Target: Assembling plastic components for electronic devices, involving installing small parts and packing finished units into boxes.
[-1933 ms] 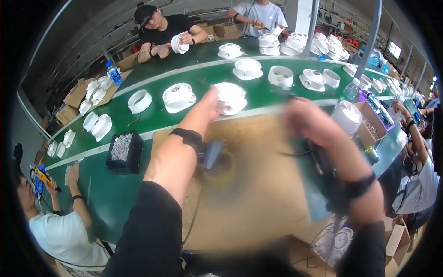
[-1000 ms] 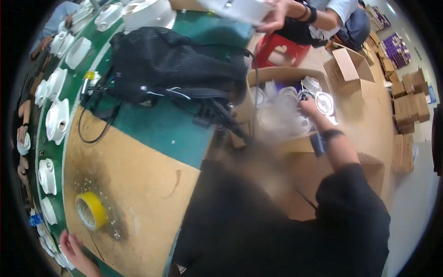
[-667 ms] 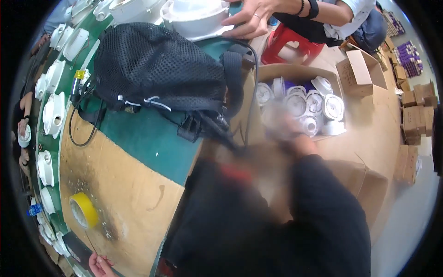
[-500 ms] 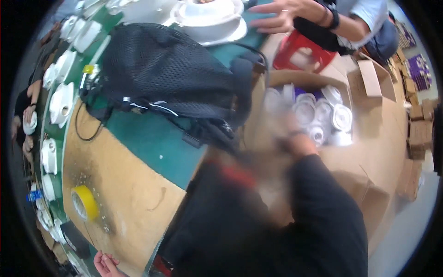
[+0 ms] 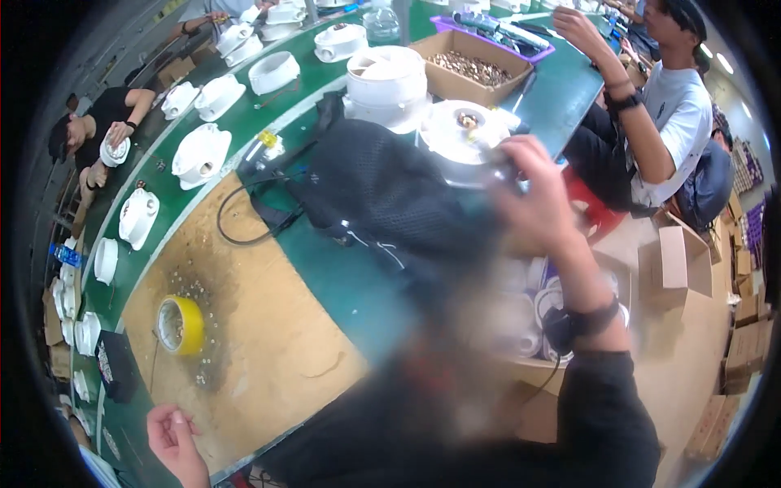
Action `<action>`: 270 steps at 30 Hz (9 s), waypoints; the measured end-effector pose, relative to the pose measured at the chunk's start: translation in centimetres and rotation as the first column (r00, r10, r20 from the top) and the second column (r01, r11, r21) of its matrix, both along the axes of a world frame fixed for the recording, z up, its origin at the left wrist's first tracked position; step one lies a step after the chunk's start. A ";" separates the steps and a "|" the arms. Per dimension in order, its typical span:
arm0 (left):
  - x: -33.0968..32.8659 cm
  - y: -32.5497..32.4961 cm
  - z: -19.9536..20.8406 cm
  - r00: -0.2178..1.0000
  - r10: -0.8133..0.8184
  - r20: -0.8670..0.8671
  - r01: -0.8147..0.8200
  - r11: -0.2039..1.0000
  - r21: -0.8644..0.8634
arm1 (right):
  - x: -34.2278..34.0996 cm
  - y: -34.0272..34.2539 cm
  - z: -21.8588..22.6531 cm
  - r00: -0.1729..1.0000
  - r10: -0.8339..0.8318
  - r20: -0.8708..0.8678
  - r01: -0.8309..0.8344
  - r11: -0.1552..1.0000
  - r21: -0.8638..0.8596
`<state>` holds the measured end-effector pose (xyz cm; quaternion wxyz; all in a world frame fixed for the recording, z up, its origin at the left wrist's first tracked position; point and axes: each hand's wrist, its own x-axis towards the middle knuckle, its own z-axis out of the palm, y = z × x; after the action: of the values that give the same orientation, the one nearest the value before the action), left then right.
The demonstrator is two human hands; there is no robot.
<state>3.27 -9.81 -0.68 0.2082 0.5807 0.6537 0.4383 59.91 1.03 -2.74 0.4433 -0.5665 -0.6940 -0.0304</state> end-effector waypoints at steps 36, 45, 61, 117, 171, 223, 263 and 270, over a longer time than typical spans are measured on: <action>-2.8 1.1 6.2 0.789 -0.175 0.589 0.155 0.984 0.084 | -29.0 -8.0 5.5 0.148 -0.269 -0.952 -0.894 -0.449 -0.012; -5.8 0.1 4.8 0.788 -0.168 0.592 0.221 0.975 -0.017 | -34.8 -7.4 3.3 0.105 -0.579 -0.809 -0.741 -0.588 0.324; -6.2 0.1 4.8 0.879 -0.252 0.406 0.312 0.946 -0.088 | -35.4 -7.2 2.7 0.033 -0.689 -0.724 -0.805 -0.447 0.389; -5.2 -0.3 3.8 0.962 0.163 -0.221 -0.174 0.984 -0.032 | -39.2 -8.7 4.4 0.492 0.498 -0.714 -0.646 -0.342 -0.683; -7.7 3.1 4.3 0.997 -0.077 0.024 0.080 0.975 -0.209 | -39.7 -9.1 5.3 0.552 0.805 -0.217 -0.550 0.156 -0.821; 5.7 2.6 -1.3 0.521 0.042 0.852 0.528 0.769 -0.361 | 12.7 3.1 -9.7 0.222 -0.438 -0.871 0.586 0.774 -0.240; 7.3 2.0 -2.2 0.779 -0.029 0.627 0.329 0.870 -0.368 | 11.5 -25.8 -37.8 0.485 -0.781 -0.393 0.233 0.549 -0.803; 7.9 1.6 -0.7 0.739 -0.088 0.668 0.389 0.865 -0.316 | 8.9 -18.9 -9.4 0.226 -0.145 -0.963 0.137 0.984 -0.116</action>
<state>11.21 -8.18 -1.34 0.5959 0.4180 0.5432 0.4185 68.86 -17.89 -12.10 0.7697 -0.5261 -0.2195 0.2873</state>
